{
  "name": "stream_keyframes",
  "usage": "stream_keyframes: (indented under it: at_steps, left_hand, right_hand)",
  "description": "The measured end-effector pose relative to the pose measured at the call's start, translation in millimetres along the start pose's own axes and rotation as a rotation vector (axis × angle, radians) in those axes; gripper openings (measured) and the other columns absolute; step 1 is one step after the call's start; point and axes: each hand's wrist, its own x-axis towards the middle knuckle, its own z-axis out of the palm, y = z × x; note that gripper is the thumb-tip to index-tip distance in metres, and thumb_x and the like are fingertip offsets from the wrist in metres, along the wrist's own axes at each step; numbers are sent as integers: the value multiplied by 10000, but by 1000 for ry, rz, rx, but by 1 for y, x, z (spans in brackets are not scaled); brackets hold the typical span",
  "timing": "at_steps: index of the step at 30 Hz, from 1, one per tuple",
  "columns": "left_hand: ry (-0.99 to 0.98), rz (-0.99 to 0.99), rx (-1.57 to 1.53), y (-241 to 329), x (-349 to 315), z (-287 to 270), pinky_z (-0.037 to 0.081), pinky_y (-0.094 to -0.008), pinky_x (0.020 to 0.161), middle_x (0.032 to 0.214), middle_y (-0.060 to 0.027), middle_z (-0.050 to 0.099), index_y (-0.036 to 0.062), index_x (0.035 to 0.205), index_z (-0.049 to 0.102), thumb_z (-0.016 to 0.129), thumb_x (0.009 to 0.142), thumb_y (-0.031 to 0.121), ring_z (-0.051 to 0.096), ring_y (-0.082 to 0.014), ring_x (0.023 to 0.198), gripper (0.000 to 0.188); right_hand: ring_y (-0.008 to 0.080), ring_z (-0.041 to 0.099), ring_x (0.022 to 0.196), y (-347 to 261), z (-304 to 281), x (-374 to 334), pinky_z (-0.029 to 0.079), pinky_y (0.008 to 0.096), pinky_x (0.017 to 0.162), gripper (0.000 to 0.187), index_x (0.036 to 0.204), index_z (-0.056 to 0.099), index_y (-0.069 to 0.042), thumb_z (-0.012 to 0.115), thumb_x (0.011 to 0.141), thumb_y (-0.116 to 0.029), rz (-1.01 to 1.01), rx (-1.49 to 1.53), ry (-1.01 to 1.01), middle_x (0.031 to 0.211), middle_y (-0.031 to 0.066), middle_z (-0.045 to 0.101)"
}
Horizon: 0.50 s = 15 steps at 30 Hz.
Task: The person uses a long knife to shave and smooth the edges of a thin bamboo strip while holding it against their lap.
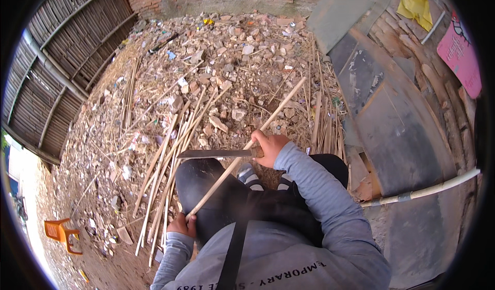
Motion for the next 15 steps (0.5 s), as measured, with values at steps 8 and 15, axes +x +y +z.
stream_keyframes:
  at_steps: [8,15]
  left_hand:
    - [49,-5,-220,-9,0,6,442,-500,587,689,-238,588,28,794,559,554,861,390,588,-444,682,369]
    - [100,33,-253,-18,2,12,421,-482,540,627,-191,571,49,738,537,572,865,417,572,-406,606,391]
  right_hand:
    - [345,635,687,21,2,16,500,439,598,373,957,509,-124,729,689,-261,128,20,183,734,122,640]
    - [352,631,729,6,7,8,508,450,662,328,947,573,-105,686,691,-276,106,-106,-98,725,145,626]
